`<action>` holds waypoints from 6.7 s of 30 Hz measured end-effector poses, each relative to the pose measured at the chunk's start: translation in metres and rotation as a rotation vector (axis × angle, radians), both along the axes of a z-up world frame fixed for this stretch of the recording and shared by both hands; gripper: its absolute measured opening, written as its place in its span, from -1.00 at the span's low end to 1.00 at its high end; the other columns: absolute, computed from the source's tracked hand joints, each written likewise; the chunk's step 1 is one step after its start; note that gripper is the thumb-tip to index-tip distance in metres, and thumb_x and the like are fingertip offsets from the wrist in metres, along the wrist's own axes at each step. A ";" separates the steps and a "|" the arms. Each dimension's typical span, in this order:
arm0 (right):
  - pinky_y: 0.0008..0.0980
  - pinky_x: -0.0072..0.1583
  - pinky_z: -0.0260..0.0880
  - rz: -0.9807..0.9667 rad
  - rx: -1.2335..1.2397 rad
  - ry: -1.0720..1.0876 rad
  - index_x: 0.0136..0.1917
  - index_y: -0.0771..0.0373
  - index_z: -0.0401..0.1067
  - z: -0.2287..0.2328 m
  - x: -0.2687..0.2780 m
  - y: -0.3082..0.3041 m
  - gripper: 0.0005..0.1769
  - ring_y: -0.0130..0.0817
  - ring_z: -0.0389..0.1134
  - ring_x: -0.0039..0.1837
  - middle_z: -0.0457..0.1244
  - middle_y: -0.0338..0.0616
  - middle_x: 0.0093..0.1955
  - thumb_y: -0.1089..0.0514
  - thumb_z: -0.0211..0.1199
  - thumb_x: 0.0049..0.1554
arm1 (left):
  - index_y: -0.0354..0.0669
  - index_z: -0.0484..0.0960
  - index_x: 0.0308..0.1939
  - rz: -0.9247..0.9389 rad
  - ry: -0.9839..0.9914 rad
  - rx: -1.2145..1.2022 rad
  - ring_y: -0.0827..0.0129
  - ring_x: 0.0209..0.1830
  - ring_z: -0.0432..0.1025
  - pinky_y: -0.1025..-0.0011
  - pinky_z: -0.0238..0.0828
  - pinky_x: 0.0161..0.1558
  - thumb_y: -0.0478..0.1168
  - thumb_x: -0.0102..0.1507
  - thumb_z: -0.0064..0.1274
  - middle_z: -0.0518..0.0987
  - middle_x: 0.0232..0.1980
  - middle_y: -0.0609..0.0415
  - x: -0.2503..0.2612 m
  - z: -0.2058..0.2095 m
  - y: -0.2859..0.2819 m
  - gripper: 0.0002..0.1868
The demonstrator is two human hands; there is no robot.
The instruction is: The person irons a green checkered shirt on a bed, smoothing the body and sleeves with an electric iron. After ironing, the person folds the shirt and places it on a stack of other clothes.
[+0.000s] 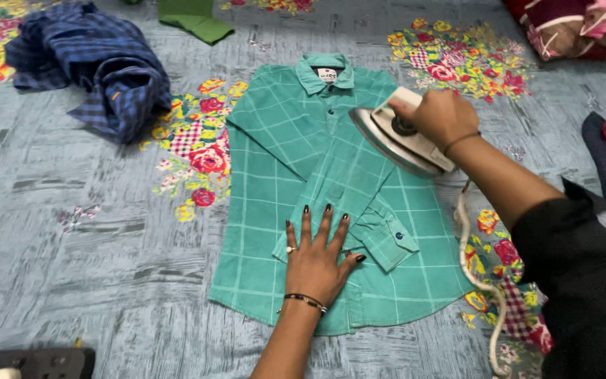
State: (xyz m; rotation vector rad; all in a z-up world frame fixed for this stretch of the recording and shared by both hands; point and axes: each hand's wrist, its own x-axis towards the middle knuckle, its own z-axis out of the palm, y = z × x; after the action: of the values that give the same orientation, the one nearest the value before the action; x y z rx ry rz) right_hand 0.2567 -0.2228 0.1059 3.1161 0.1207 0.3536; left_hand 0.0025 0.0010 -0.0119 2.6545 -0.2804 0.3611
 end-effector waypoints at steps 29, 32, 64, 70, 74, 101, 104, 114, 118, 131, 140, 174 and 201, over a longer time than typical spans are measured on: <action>0.08 -0.11 0.44 -0.055 -0.047 -0.234 -0.10 0.34 0.62 0.032 0.040 -0.037 -0.08 0.24 0.45 -0.14 0.38 0.31 -0.21 -0.65 0.21 0.21 | 0.12 0.44 0.38 0.027 0.064 -0.101 -0.20 0.55 -0.05 -0.33 -0.35 0.44 0.23 0.26 -0.02 0.25 0.53 0.00 0.003 0.014 0.000 -0.35; 0.05 -0.03 0.46 0.048 -0.080 -0.104 -0.11 0.34 0.63 0.044 -0.002 -0.013 -0.09 0.20 0.48 -0.13 0.40 0.30 -0.20 -0.63 0.16 0.19 | 0.07 0.52 0.31 0.043 0.007 -0.159 -0.09 0.54 0.06 -0.23 -0.25 0.48 -0.01 0.33 -0.08 0.36 0.48 0.04 0.010 0.009 0.004 -0.53; 0.08 -0.03 0.46 -0.274 0.007 -0.055 0.00 0.36 0.60 -0.015 0.127 -0.045 -0.02 0.20 0.46 0.01 0.40 0.24 -0.02 -0.68 0.18 0.11 | -0.19 0.43 0.38 0.103 -0.064 -0.098 0.07 0.53 0.15 0.08 -0.05 0.48 -0.37 0.24 -0.24 0.38 0.49 0.04 0.012 -0.016 0.007 -0.41; 0.09 -0.07 0.44 -0.143 0.006 -0.193 -0.06 0.36 0.61 -0.008 0.099 -0.034 -0.03 0.24 0.45 -0.06 0.39 0.29 -0.11 -0.68 0.18 0.13 | -0.18 0.49 0.33 0.109 -0.076 -0.151 0.06 0.51 0.20 0.07 -0.04 0.48 -0.41 0.22 -0.22 0.42 0.46 0.02 0.012 -0.012 0.007 -0.43; 0.08 -0.02 0.46 -0.014 0.026 -0.118 -0.12 0.38 0.62 0.013 0.026 -0.017 -0.04 0.24 0.47 -0.10 0.38 0.32 -0.17 -0.65 0.14 0.17 | -0.18 0.53 0.30 0.038 -0.106 -0.228 0.02 0.48 0.23 0.04 -0.01 0.48 -0.38 0.22 -0.14 0.46 0.41 -0.02 0.018 -0.009 0.007 -0.47; 0.07 -0.03 0.45 -0.196 0.055 -0.056 0.00 0.30 0.62 -0.009 0.075 -0.035 -0.10 0.20 0.46 -0.01 0.41 0.23 -0.04 -0.64 0.21 0.09 | 0.04 0.62 0.23 0.018 -0.055 -0.250 0.04 0.46 0.26 0.06 0.08 0.43 -0.33 0.25 -0.07 0.49 0.38 0.06 0.017 -0.009 0.005 -0.54; 0.08 -0.06 0.45 -0.268 0.053 -0.093 -0.01 0.31 0.60 -0.010 0.089 -0.038 -0.08 0.19 0.46 -0.01 0.40 0.25 -0.03 -0.65 0.20 0.09 | 0.00 0.63 0.22 -0.001 -0.061 -0.247 0.02 0.44 0.26 0.05 0.09 0.42 -0.34 0.24 -0.05 0.51 0.36 0.04 0.017 -0.007 0.007 -0.53; 0.11 -0.03 0.47 -0.015 0.098 0.043 -0.05 0.32 0.62 0.033 -0.040 0.012 -0.07 0.23 0.47 -0.10 0.39 0.29 -0.17 -0.65 0.14 0.06 | -0.10 0.72 -0.05 0.118 -0.166 -0.580 0.05 0.12 0.58 0.18 0.46 0.23 -0.22 0.33 0.02 0.71 -0.03 -0.02 0.015 0.001 0.014 -0.80; 0.10 -0.01 0.48 0.026 0.062 0.181 -0.10 0.29 0.63 0.020 -0.087 0.031 -0.05 0.24 0.47 -0.06 0.40 0.27 -0.16 -0.68 0.10 0.03 | -0.13 0.72 -0.03 0.153 -0.035 -0.700 0.01 -0.02 0.60 0.16 0.48 0.14 -0.16 0.35 -0.02 0.71 -0.03 -0.06 0.028 0.016 0.018 -0.75; 0.09 -0.06 0.50 0.089 0.076 0.234 -0.16 0.24 0.63 0.023 -0.098 0.037 -0.09 0.23 0.47 -0.10 0.41 0.22 -0.21 -0.67 0.09 0.00 | 0.26 0.66 0.25 -0.351 0.823 0.096 0.05 0.37 0.31 0.01 0.08 0.44 0.48 0.30 -0.86 0.46 0.38 0.09 0.363 -0.007 -0.020 -0.03; 0.06 -0.09 0.51 0.211 0.077 0.458 -0.24 0.25 0.62 0.040 -0.130 0.070 -0.18 0.26 0.46 -0.18 0.37 0.28 -0.30 -0.60 0.17 -0.03 | 0.13 0.46 0.35 -0.444 0.872 0.395 -0.13 0.24 0.47 -0.01 0.37 0.24 0.50 0.30 -0.52 0.58 0.22 -0.23 0.392 -0.027 -0.028 -0.18; 0.08 -0.02 0.49 0.263 0.099 0.519 -0.25 0.32 0.61 0.036 -0.201 0.094 -0.07 0.25 0.47 -0.13 0.39 0.29 -0.24 -0.64 0.06 0.03 | 0.43 -0.25 0.64 -0.599 0.609 0.814 0.11 0.70 -0.27 0.02 -0.07 0.54 0.20 0.10 0.30 -0.36 0.72 0.23 0.252 -0.022 0.003 0.23; 0.07 -0.14 0.47 0.416 0.154 0.475 -0.34 0.25 0.58 0.043 -0.267 0.124 -0.29 0.19 0.44 -0.23 0.36 0.21 -0.33 -0.46 0.19 0.03 | 0.50 -0.21 0.65 -0.453 0.590 0.761 0.10 0.71 -0.19 -0.09 0.01 0.54 0.20 -0.05 0.43 -0.26 0.74 0.31 0.211 0.008 -0.002 0.37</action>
State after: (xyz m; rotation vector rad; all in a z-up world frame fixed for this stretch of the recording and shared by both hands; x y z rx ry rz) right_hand -0.0100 -0.0992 0.1492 3.2352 0.7798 -0.4099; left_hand 0.2132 -0.0013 -0.0037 3.1023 -0.9397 -0.8150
